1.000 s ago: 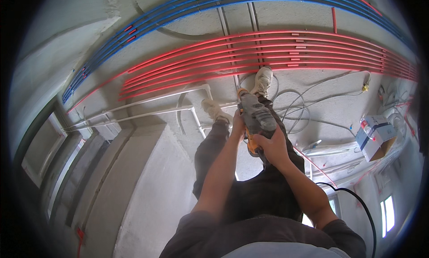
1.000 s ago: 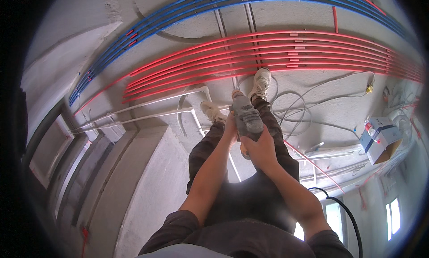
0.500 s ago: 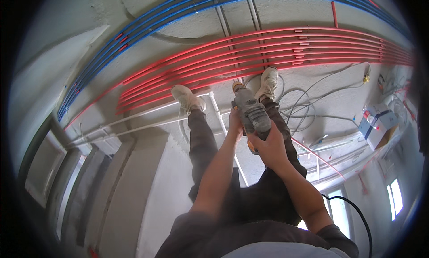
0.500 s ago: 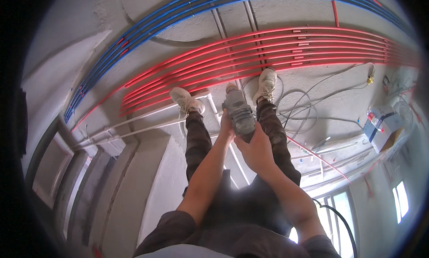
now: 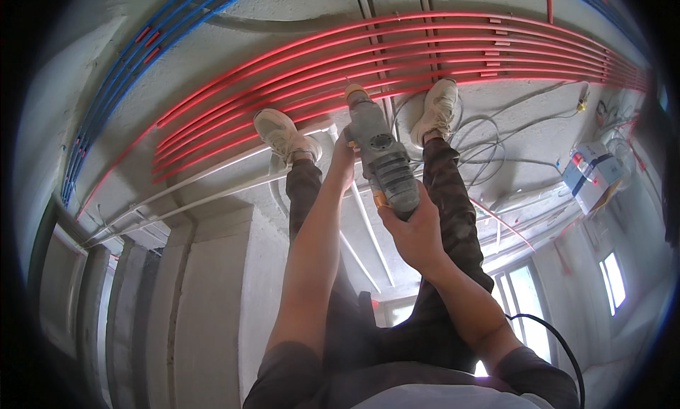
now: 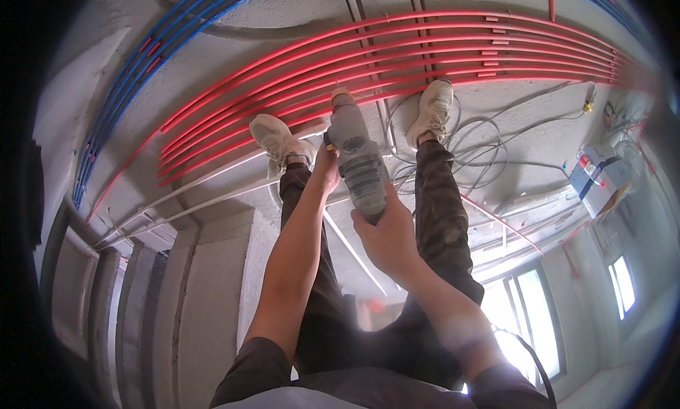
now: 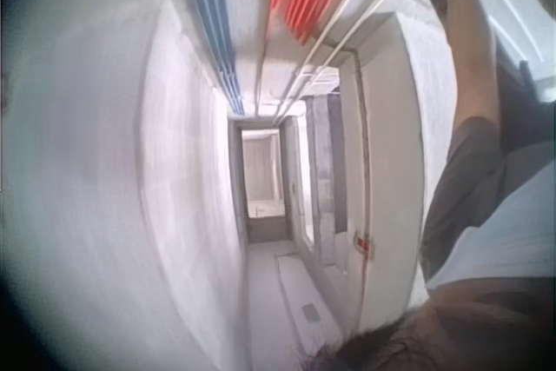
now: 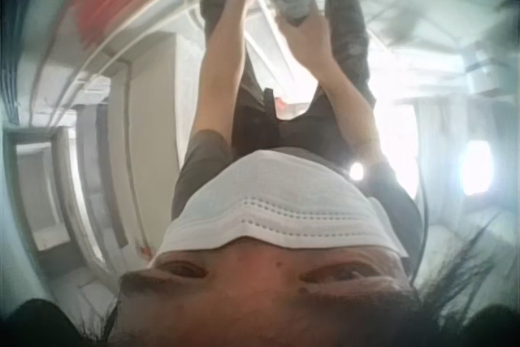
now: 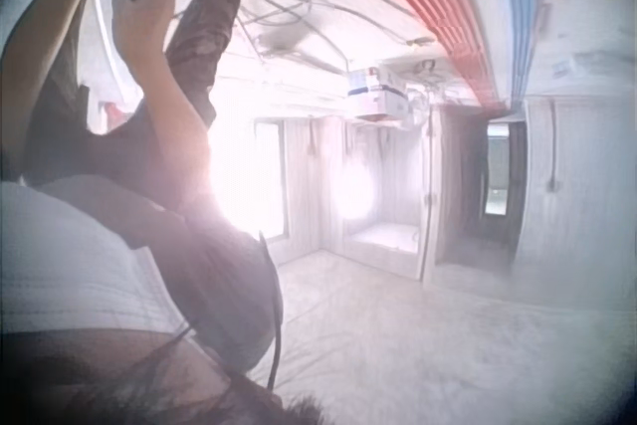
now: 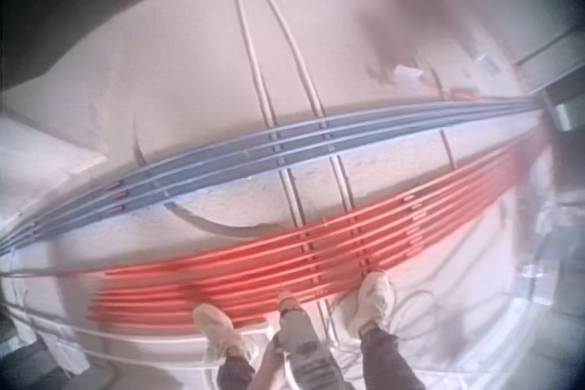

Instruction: The person uses a power drill to fasten red and blue pipes to the ceiling, then switches to a hammer to secure the pipes with nails. The task involves repeated drilling and hammering actions along the length of the pipes.

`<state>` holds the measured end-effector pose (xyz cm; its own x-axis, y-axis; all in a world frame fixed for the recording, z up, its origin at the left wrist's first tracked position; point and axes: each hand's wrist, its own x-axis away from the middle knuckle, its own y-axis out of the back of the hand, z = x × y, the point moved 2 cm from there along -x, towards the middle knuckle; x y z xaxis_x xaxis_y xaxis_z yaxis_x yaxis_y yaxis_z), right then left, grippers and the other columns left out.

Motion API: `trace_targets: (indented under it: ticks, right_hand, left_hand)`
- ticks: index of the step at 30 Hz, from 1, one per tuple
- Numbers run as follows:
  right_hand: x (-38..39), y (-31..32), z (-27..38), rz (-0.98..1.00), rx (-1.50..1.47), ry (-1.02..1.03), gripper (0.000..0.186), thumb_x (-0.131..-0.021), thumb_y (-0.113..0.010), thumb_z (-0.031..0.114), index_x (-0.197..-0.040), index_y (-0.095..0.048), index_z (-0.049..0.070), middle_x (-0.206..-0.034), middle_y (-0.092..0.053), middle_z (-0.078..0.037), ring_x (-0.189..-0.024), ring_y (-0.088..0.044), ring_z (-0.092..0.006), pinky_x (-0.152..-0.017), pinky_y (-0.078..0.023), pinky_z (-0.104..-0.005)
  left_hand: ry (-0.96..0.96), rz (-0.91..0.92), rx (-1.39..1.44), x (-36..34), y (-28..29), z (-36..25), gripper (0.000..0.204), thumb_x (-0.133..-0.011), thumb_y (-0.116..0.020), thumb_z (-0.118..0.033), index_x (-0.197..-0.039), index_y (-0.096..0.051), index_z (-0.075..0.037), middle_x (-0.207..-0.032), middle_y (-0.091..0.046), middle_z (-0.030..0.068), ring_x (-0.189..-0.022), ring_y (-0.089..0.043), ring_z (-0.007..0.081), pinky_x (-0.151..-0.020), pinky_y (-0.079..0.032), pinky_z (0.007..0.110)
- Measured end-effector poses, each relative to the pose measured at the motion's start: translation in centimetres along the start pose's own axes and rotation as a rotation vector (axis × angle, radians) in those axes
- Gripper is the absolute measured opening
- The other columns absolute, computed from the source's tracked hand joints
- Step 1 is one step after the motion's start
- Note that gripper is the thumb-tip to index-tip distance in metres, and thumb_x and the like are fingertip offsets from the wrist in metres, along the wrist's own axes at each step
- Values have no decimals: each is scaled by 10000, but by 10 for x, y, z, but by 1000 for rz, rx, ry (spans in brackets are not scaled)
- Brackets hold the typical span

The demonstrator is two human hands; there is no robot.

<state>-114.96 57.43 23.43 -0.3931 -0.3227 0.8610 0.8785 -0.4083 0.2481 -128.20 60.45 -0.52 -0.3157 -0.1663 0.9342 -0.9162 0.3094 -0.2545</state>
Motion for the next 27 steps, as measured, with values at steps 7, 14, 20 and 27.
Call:
trace_targets:
  ticks: [7, 14, 20, 27]
  right_hand:
    - [16, 1, -29, 13, 183, -87, 495, -879, -766, 89, -1320, -575, -28, -944, -739, -177, -855, -728, -225, -809, -559, -372]
    - [24, 26, -49, 2, 186, -63, 545, -879, -770, 117, -1360, -560, -29, -941, -736, -208, -862, -743, -334, -800, -560, -397]
    - [14, 51, -67, -50, 135, -123, 503, -882, -771, 139, -1310, -571, -34, -961, -735, -228, -893, -744, -364, -814, -558, -423]
    - [12, 93, -85, -101, 32, -156, 501, -891, -760, 166, -1310, -567, -30, -1021, -733, -277, -1030, -717, -474, -862, -552, -478]
  left_hand:
    - [235, 31, 346, 4, 16, 73, 317, -1102, -527, -268, -1343, -622, -86, -1220, -703, 42, -1118, -684, 173, -968, -538, 380]
    - [226, -18, 354, 10, 5, 122, 389, -1103, -424, -357, -1176, -665, -61, -990, -749, 106, -855, -758, 257, -759, -647, 417]
    - [284, 10, 305, -11, -15, 136, 465, -1113, -356, -396, -1209, -648, -47, -998, -747, 121, -865, -757, 283, -761, -652, 445]
    - [373, -58, 234, -7, -53, 118, 440, -1114, -374, -425, -1211, -659, -104, -991, -744, 89, -867, -755, 251, -752, -645, 406]
